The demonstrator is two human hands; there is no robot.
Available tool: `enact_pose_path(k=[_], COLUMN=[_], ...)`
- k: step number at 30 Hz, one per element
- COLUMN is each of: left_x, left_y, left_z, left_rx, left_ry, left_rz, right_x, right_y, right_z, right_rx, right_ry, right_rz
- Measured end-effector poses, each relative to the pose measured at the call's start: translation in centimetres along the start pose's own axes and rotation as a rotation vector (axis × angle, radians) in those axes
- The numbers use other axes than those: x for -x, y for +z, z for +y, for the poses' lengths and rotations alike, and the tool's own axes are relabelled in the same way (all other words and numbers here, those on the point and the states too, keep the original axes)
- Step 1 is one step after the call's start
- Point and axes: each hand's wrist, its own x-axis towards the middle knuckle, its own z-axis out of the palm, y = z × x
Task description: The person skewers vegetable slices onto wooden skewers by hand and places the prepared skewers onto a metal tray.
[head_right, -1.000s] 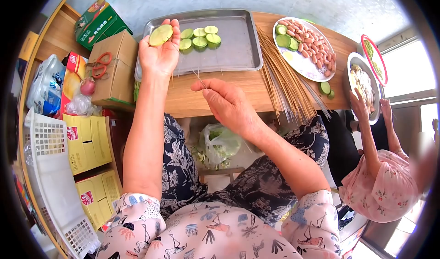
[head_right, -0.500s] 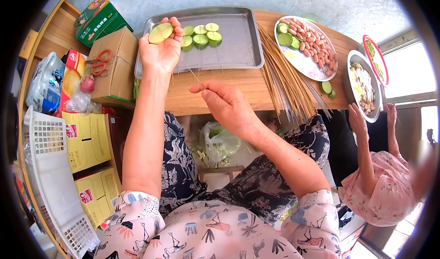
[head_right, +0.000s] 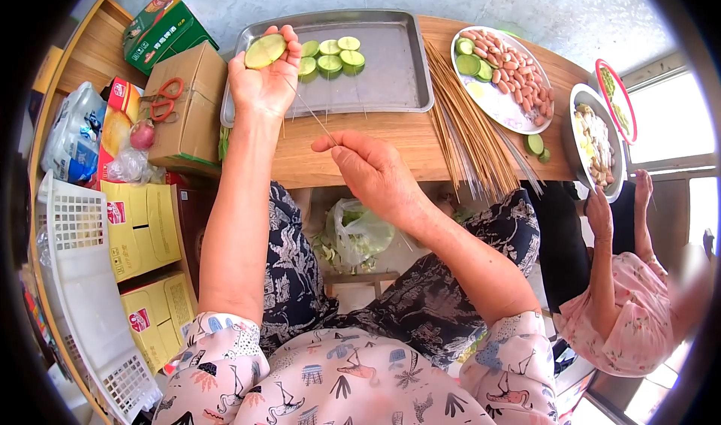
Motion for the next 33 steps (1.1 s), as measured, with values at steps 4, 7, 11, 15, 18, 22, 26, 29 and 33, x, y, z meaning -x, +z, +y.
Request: enact_pose_path(k=[4,7,11,15,18,22,26,29,33], left_x=[0.0,0.1,0.0,-0.3,-0.4,-0.4,-0.3,-0.1,0.0], left_y=[0.0,0.0,0.0,-0.9,-1.0,-1.1,-0.9,-0.1,0.1], left_z=[0.0,0.0,0.0,0.3,0.2,0.3,0.2,-0.1,-0.2], left_rx=[0.005,0.008,-0.004,0.020,0.027,0.042,0.042,0.007,-0.022], left_ry=[0.002,0.000,0.009,-0.023,-0.024,-0.030,-0.031,-0.001,0.012], left_rz=[0.005,0.002,0.017,-0.071,-0.067,-0.074,-0.083,0.013,0.000], right_x=[0.0,0.1,0.2,0.2,0.2,0.1,0.1,0.2,0.1], right_y=[0.1,0.1,0.1,0.1,0.1,0.1,0.1,0.2,0.2], right_z=[0.1,-0.1,-0.1,-0.2,-0.1,0.0,0.0,-0.2,-0.1], right_rx=[0.004,0.011,0.008,-0.008,0.006,0.014,0.017,0.016,0.001], right_ry=[-0.009,-0.010,-0.004,-0.005,-0.013,-0.020,-0.014,-0.006,-0.006], right_rz=[0.007,0.010,0.016,0.018,0.020,0.016,0.021,0.023,0.026])
